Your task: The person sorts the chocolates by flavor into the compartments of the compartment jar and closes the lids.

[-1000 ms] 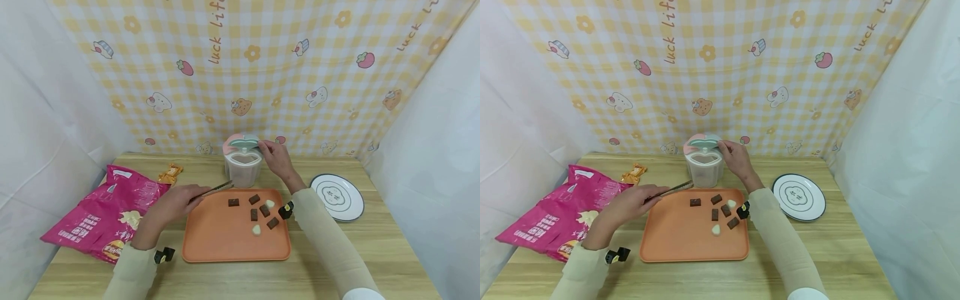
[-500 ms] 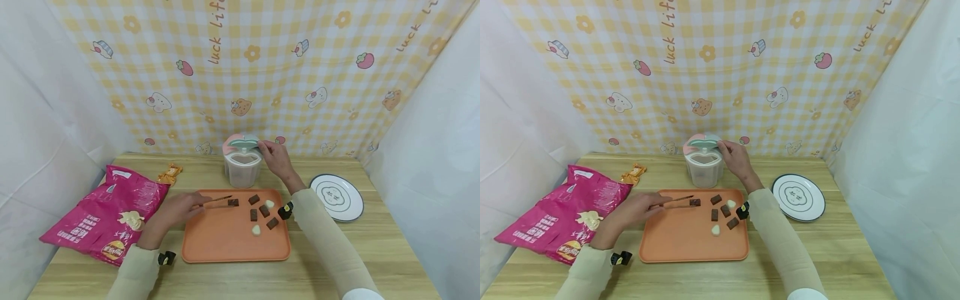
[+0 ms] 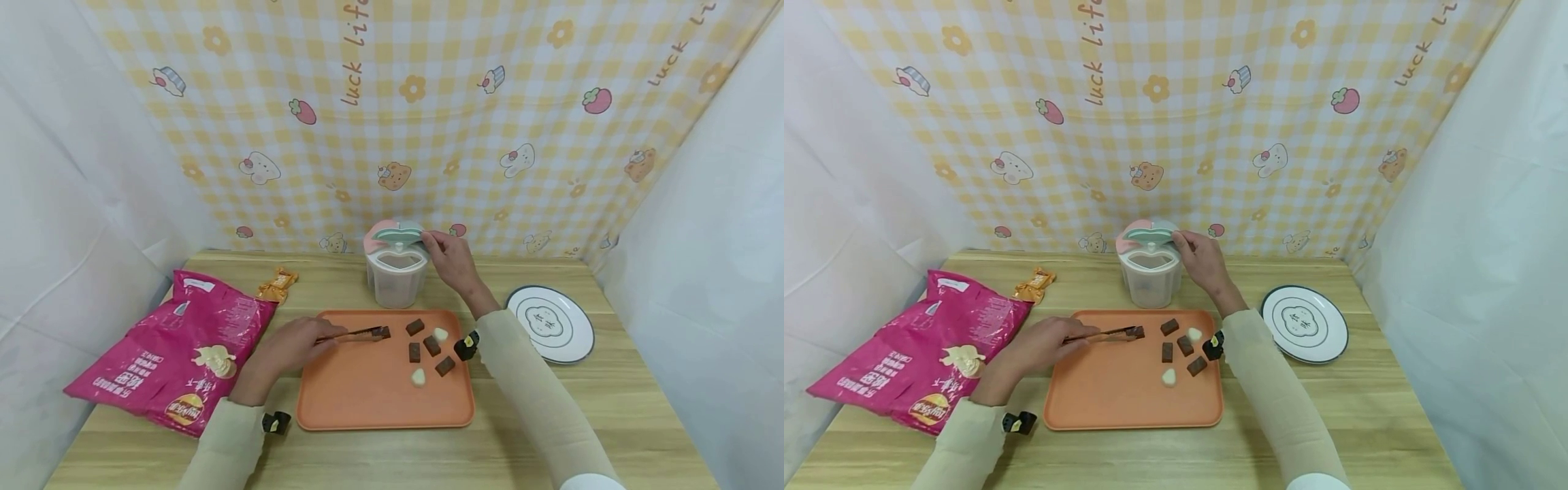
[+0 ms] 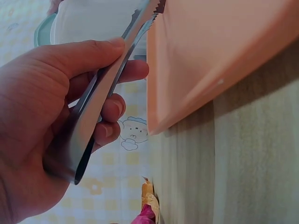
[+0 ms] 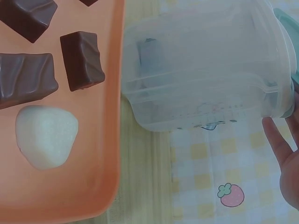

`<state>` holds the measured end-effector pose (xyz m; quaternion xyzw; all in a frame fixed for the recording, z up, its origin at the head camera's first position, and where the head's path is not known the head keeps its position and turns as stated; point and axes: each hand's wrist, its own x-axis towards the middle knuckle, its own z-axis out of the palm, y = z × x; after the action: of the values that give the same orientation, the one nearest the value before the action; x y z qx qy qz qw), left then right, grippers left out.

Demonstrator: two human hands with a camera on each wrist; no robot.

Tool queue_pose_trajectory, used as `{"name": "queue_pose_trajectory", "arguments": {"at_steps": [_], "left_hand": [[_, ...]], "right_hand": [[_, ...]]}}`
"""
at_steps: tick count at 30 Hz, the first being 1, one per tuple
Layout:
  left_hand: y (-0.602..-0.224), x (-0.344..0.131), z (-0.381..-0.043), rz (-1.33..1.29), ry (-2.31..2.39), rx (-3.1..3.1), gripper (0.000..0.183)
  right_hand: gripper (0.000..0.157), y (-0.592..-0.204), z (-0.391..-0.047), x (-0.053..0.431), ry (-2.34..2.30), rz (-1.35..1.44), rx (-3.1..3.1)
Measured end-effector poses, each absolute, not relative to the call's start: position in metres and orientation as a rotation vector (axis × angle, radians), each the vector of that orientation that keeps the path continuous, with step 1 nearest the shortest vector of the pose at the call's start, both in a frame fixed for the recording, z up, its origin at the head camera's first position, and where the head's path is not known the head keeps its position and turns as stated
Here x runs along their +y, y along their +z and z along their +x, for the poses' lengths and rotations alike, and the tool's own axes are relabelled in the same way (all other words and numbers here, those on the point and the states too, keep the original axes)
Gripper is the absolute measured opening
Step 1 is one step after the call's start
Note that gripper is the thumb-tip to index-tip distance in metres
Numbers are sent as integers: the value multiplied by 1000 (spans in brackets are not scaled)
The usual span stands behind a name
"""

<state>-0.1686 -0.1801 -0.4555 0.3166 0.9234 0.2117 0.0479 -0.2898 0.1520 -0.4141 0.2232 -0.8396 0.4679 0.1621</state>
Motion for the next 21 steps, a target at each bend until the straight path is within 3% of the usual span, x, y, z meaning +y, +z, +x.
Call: {"name": "queue_pose_trajectory", "arguments": {"at_steps": [21], "left_hand": [[-441,-180,-163,920,704,2806,27]], "right_hand": [[31,-416,-291,151,1322,633,-2379]]}}
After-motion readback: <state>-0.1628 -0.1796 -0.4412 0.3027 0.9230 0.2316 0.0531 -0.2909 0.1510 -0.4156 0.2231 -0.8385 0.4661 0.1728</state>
